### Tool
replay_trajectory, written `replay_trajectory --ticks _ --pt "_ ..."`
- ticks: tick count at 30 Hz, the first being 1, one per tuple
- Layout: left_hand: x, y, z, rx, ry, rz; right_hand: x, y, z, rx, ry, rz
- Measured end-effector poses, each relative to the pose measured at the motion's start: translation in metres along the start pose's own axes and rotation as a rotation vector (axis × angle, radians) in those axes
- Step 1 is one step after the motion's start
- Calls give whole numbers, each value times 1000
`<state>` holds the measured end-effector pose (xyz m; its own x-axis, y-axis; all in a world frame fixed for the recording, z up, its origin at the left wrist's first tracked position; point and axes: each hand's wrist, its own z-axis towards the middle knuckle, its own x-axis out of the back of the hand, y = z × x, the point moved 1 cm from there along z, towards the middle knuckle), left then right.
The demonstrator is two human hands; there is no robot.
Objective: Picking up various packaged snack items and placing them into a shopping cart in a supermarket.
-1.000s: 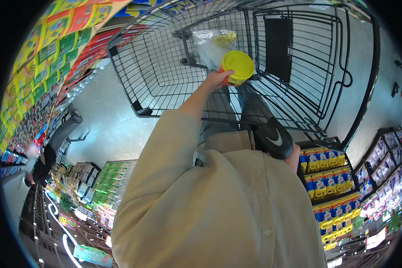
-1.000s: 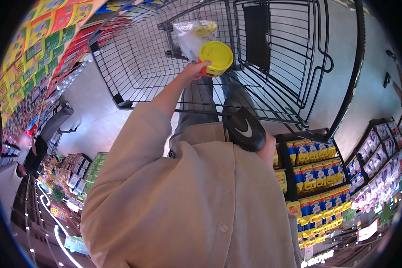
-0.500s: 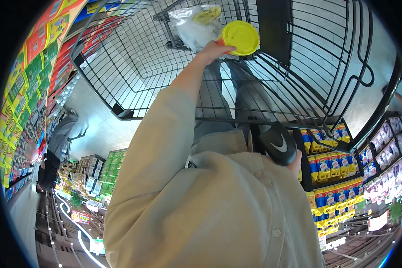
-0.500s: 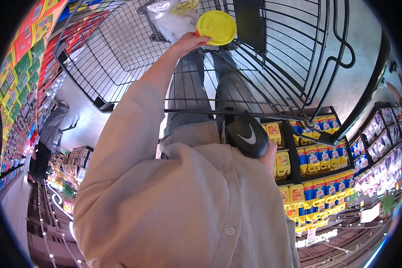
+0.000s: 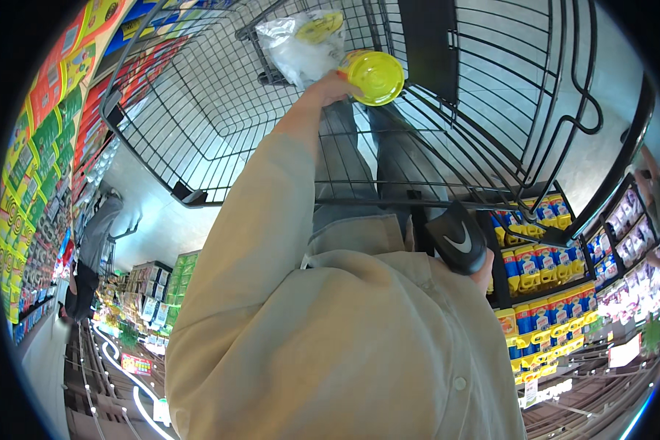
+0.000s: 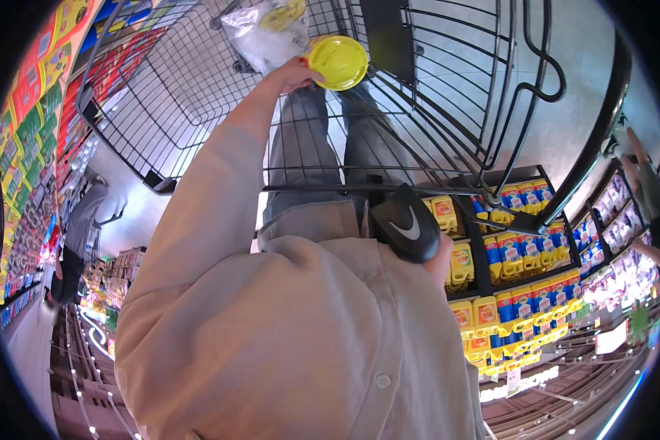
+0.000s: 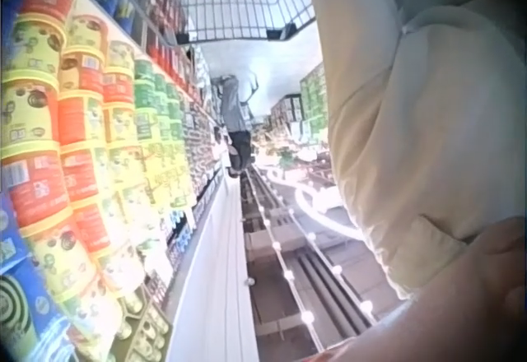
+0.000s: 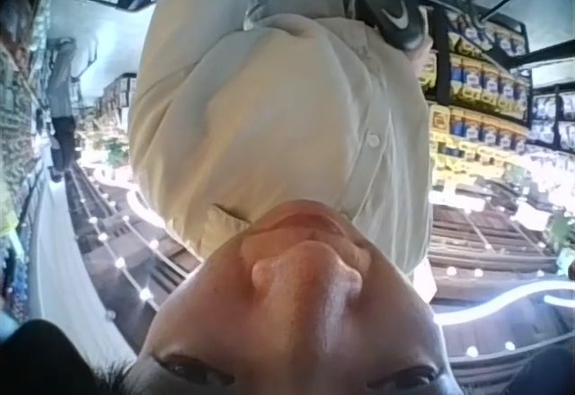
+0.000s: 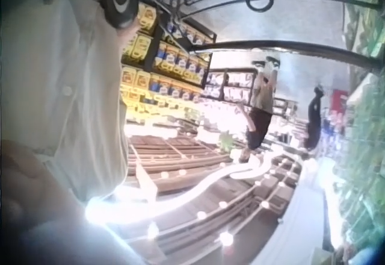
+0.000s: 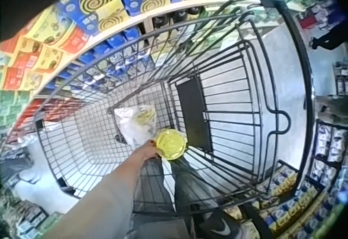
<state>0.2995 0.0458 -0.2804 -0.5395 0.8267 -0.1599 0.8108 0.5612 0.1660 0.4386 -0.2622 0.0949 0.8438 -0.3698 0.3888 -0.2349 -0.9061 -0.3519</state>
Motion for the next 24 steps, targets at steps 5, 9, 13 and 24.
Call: replay_trajectory --ticks 5,9,13,24 --pt "15 -12 22 0 -160 -42 -6 9 1 72 -1 -7" --pt "16 -15 23 0 -219 -73 -4 -33 -5 -28 34 -8" --pt "17 -21 11 -12 -177 -134 -8 -17 -3 140 32 -8" --pt "34 -15 -144 -372 188 469 -23 -39 37 358 54 -41"
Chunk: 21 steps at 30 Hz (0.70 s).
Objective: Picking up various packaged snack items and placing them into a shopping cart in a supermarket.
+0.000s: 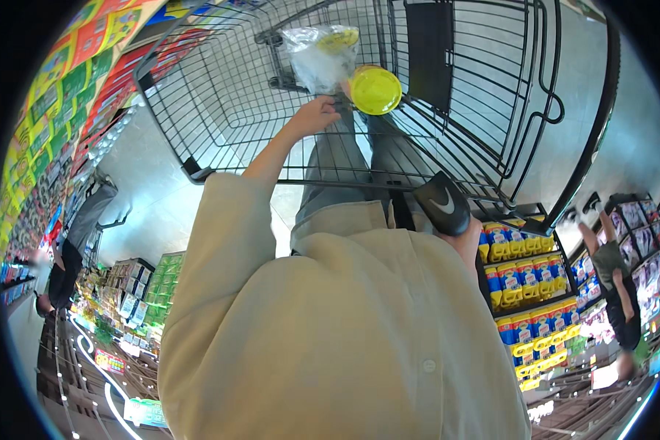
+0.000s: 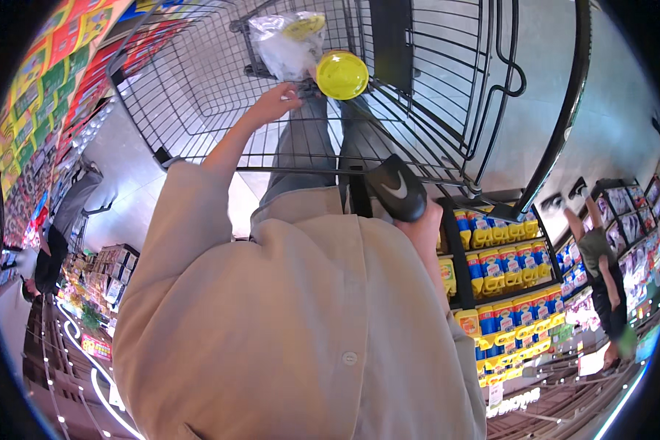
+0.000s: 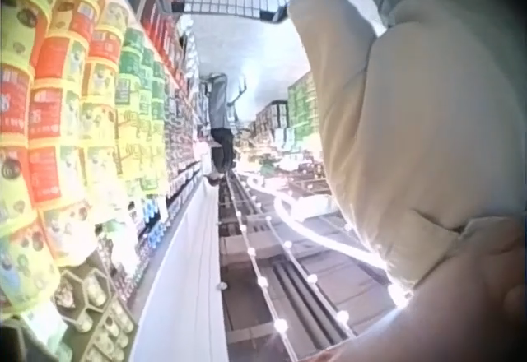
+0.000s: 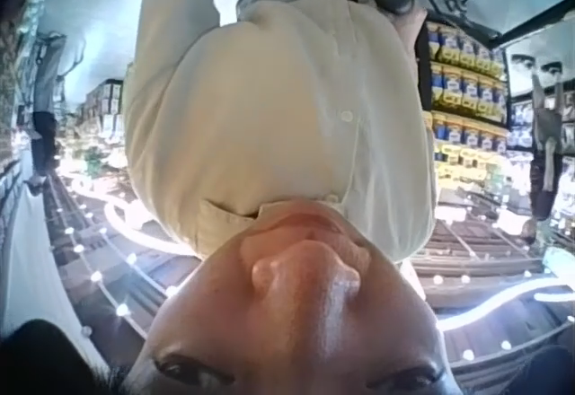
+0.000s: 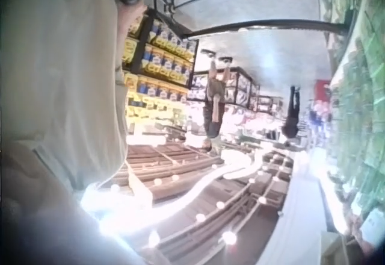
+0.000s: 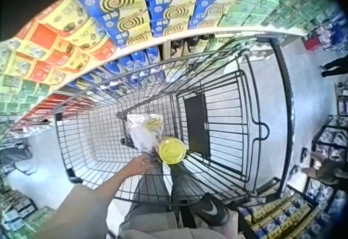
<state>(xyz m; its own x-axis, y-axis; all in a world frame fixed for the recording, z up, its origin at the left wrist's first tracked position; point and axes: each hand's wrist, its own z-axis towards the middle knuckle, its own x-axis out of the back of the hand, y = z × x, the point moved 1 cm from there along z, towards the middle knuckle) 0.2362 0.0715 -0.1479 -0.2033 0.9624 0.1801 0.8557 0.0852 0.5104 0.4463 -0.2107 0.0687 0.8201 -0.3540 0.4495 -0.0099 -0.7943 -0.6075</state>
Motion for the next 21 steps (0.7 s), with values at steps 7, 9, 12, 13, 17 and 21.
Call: replay_trajectory --ticks 7,9,12,13,17,21 --pt "50 -53 -116 115 401 108 1 12 23 111 43 -144" --pt "50 -51 -145 100 532 235 3 -2 26 138 -2 -162" --pt "45 -20 -178 173 554 459 6 -11 32 184 -58 -288" --pt "39 -20 -188 181 586 449 5 -19 33 135 -41 -294" --pt "20 -29 -188 119 787 571 7 -42 31 52 0 -248" --pt "11 -46 -171 92 914 542 2 -27 45 137 -10 -201"
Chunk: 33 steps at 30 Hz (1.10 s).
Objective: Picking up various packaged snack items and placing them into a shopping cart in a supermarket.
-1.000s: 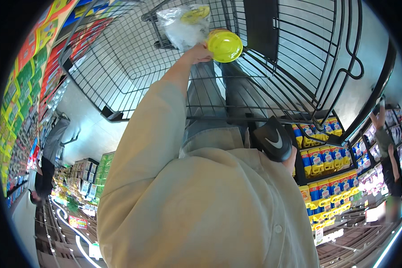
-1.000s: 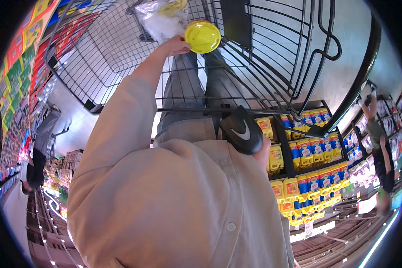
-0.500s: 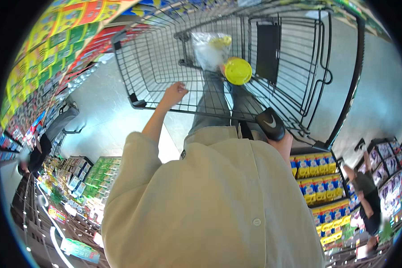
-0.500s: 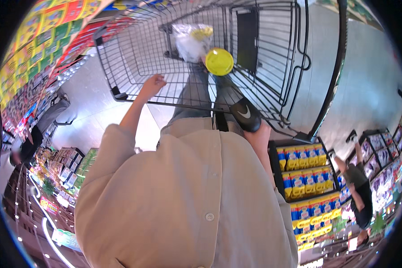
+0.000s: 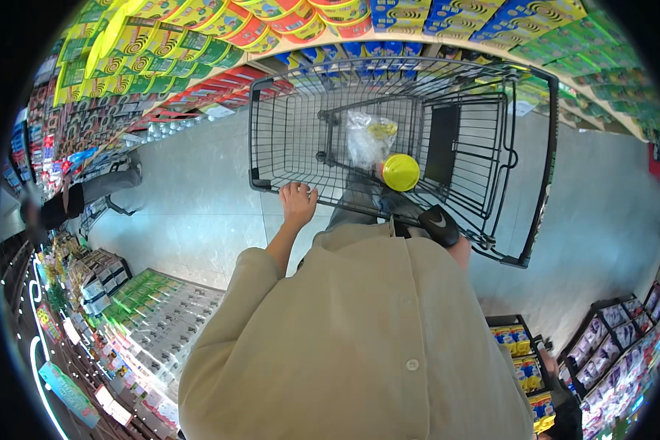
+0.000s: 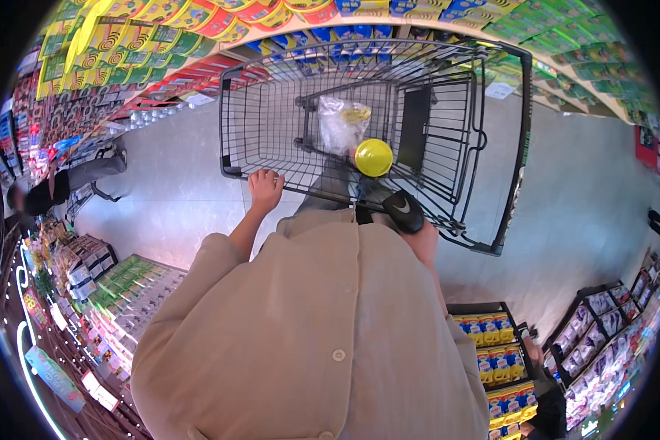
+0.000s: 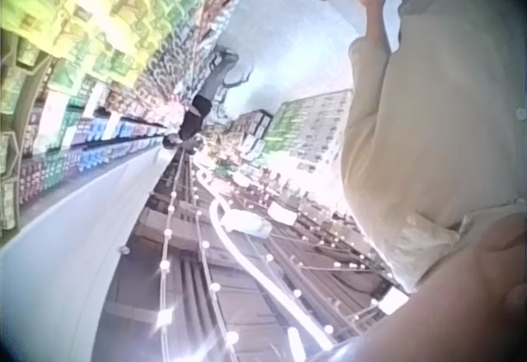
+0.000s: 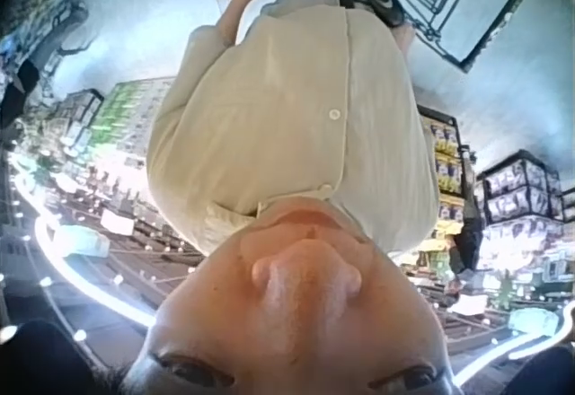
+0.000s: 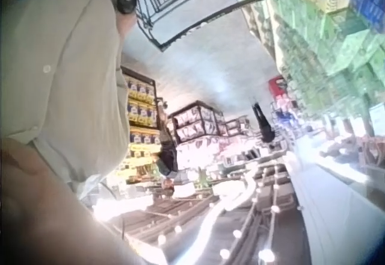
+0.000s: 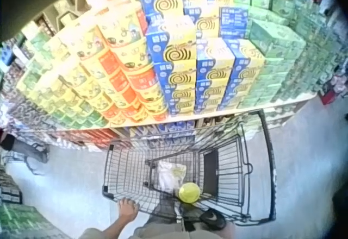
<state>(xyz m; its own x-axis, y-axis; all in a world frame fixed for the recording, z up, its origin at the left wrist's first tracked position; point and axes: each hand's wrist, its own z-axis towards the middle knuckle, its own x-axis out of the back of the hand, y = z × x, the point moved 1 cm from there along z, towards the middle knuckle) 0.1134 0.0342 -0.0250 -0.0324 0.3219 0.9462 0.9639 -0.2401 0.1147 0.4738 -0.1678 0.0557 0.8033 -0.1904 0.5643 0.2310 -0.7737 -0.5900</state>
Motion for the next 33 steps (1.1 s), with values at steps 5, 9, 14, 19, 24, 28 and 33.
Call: replay_trajectory --ticks 5,9,14,19,24,28,33 --pt "-10 -10 -3 -16 137 -83 -3 3 14 81 23 -102" --pt "-24 -21 -2 -66 202 -131 -6 17 27 80 9 -219" --pt "-22 -8 -4 -46 185 -115 -10 31 27 81 73 -115" --pt "-6 -20 -7 -29 78 -189 2 -2 21 76 -31 -147" --pt "4 -24 1 -2 16 -208 -3 -29 6 -63 77 -184" --pt "8 -22 10 -19 -79 -246 -7 -25 8 -82 103 -161" --pt "18 -34 6 -18 -81 -296 -13 -44 1 95 111 -106"
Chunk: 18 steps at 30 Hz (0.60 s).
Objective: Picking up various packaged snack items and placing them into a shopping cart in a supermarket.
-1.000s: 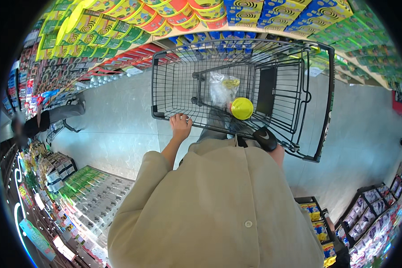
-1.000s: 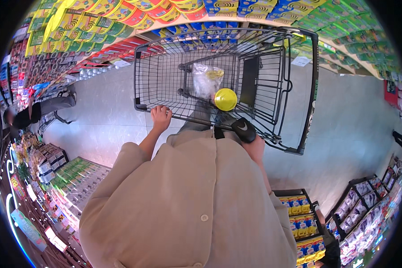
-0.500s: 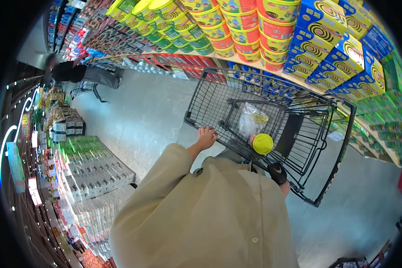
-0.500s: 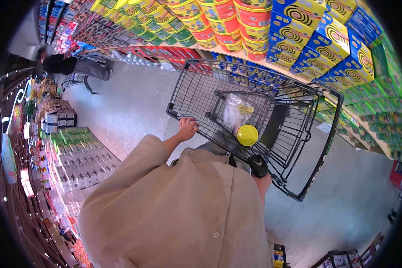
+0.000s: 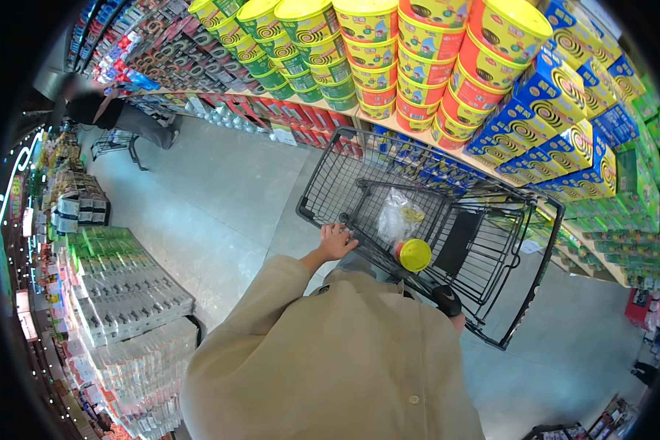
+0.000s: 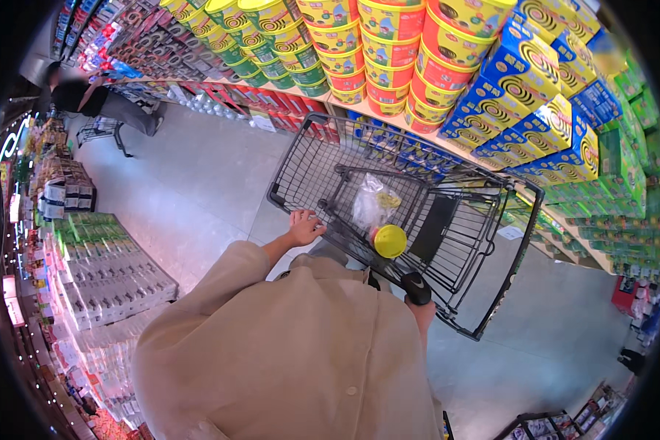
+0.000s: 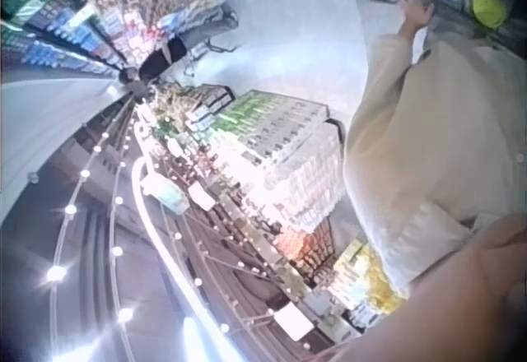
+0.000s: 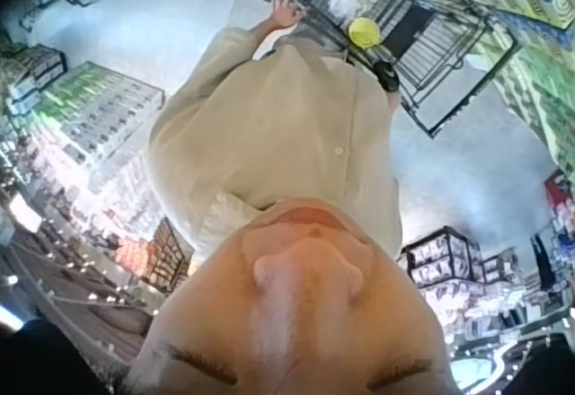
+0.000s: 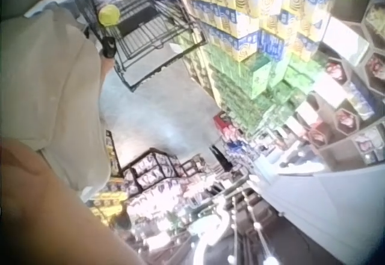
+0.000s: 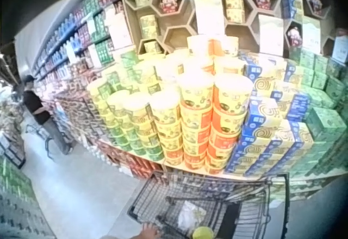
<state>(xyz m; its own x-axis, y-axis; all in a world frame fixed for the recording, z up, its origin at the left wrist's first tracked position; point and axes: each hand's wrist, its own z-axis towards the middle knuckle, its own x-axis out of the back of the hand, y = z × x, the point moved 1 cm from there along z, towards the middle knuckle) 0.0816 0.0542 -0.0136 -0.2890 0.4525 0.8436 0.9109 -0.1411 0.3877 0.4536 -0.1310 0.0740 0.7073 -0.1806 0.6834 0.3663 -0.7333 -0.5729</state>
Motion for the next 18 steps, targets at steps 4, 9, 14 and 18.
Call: replay_trajectory --ticks 4,9,14,18 --pt "8 -1 14 -56 -172 105 -10 12 0 -54 41 -151" --pt "11 -20 20 -214 -285 -131 -23 -5 -17 17 221 -353" --pt "10 -38 45 -296 -363 -193 -53 -64 -39 -49 267 -249" --pt "7 -51 56 -260 -481 -277 -72 -119 -39 182 124 -140"
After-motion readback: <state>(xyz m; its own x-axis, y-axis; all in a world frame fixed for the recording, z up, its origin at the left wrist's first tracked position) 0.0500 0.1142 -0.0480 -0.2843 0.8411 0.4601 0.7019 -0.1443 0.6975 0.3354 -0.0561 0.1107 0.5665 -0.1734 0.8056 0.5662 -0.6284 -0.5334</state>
